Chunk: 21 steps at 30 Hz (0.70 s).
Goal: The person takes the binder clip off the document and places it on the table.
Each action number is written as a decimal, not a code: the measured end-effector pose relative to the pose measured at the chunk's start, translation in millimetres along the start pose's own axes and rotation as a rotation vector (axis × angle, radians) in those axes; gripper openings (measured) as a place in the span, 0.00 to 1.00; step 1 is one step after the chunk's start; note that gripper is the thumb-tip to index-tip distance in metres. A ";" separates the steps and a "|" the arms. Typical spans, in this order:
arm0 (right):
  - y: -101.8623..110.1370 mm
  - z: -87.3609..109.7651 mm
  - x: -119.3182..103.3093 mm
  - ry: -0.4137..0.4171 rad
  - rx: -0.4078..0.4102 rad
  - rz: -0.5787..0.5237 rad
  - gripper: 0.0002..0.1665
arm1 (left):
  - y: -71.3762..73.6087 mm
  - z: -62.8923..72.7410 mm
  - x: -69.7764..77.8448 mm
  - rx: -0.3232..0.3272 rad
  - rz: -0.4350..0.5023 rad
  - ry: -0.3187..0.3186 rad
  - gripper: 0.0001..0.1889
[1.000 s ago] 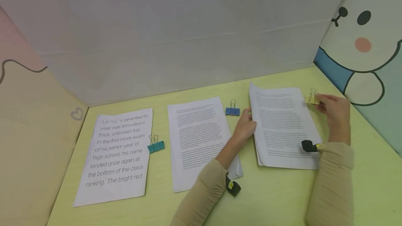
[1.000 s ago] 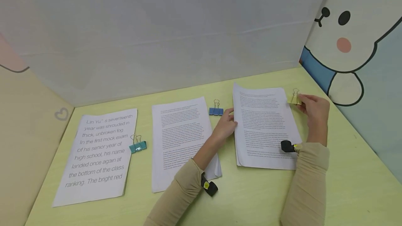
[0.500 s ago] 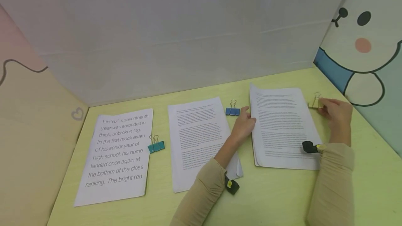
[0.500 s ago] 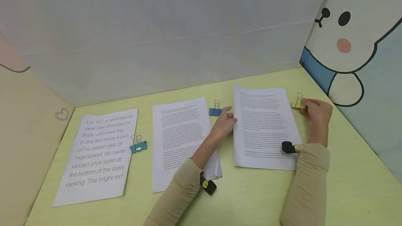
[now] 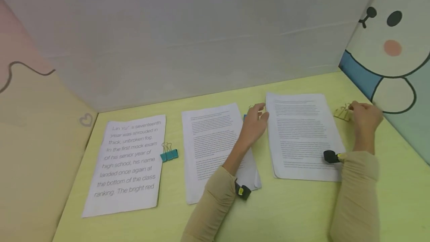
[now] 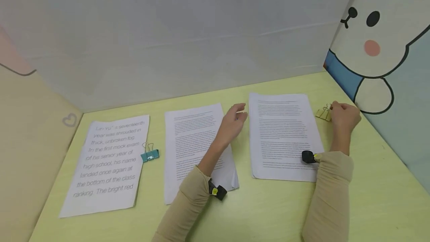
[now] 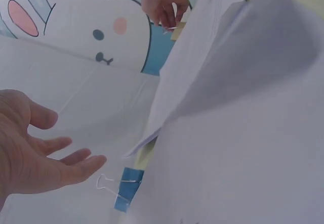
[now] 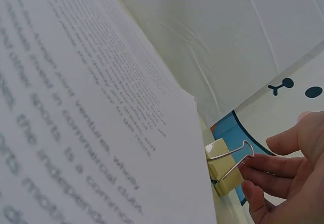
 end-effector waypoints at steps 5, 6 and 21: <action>-4.2 8.9 -14.2 0.113 0.112 0.104 0.20 | 27.7 -1.3 4.4 0.022 -0.081 -0.102 0.26; -6.6 11.6 -17.3 0.136 0.114 0.124 0.26 | 33.8 -1.1 4.8 0.030 -0.103 -0.115 0.26; -40.2 61.5 -54.0 0.408 -0.016 0.336 0.43 | 113.8 17.6 -10.5 0.061 -0.571 -0.148 0.33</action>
Point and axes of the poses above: each hand's wrist, its own z-axis away from the middle knuckle, its own y-axis out of the back of the hand, x = y × z, the point moved 6 cm from there along -z, towards the middle knuckle, and after that the axes turned 13 degrees about -y, right-handed, at the moved point
